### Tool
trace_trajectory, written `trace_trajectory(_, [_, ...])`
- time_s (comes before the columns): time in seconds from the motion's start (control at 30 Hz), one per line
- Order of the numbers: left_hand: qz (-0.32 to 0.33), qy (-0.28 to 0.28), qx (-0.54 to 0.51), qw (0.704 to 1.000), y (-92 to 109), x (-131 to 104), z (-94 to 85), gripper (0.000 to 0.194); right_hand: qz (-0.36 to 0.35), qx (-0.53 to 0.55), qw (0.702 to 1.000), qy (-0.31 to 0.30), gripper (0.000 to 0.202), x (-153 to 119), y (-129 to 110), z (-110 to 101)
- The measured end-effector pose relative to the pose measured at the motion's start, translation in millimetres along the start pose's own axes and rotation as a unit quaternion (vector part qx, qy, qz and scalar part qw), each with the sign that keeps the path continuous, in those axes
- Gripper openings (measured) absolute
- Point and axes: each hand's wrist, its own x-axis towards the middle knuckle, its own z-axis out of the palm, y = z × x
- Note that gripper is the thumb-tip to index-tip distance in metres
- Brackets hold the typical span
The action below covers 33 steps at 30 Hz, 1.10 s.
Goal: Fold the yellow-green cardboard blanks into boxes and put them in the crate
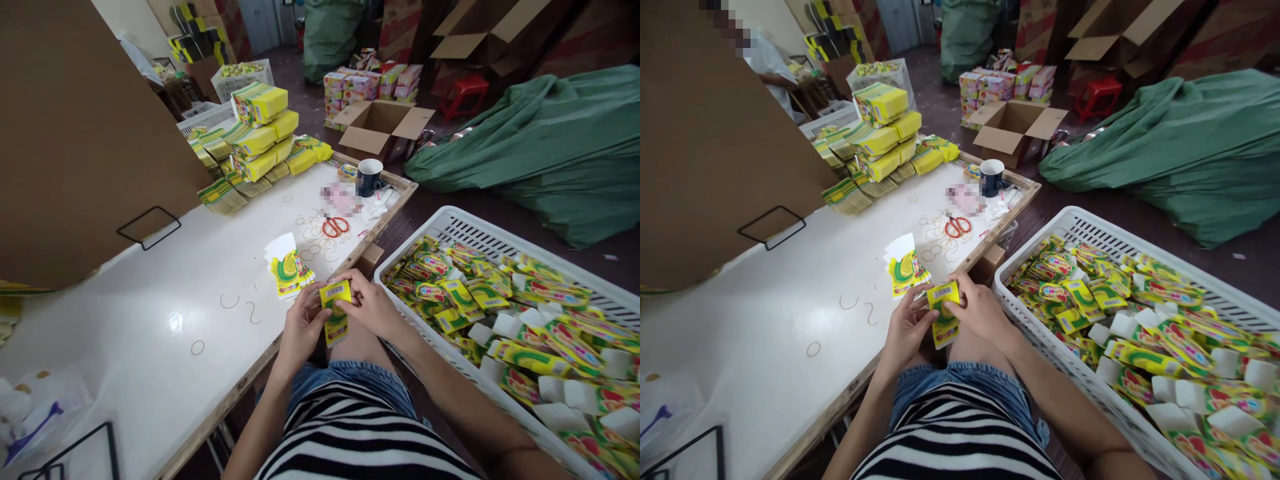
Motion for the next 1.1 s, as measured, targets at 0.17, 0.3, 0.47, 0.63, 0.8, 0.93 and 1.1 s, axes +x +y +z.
trace_trajectory(0.17, [0.006,0.023,-0.010,1.000,-4,0,4.7,0.042,-0.064,0.088,0.994,0.008,0.024,-2,5,-4])
trace_trajectory(0.3, [0.076,0.058,0.116,0.989,-10,3,4.3,0.039,-0.057,0.043,0.994,0.086,0.020,-12,7,-20])
trace_trajectory(0.47, [0.124,0.150,0.484,0.853,-9,10,-37.9,0.064,-0.051,-0.174,0.947,0.267,0.030,-22,11,-54])
trace_trajectory(0.63, [0.093,0.121,0.551,0.820,-13,9,-66.9,0.028,-0.026,-0.057,0.985,0.159,0.025,-10,13,-24])
trace_trajectory(0.8, [0.164,0.111,0.546,0.814,-20,9,-78.7,0.037,0.035,0.072,0.992,0.093,0.026,11,8,24])
trace_trajectory(0.93, [0.206,0.096,0.515,0.826,-20,8,-91.5,0.028,0.034,0.106,0.992,0.055,0.025,23,9,45])
trace_trajectory(1.1, [0.280,0.146,0.473,0.822,-13,-5,-81.7,0.024,0.052,0.106,0.992,0.033,0.038,28,15,57])
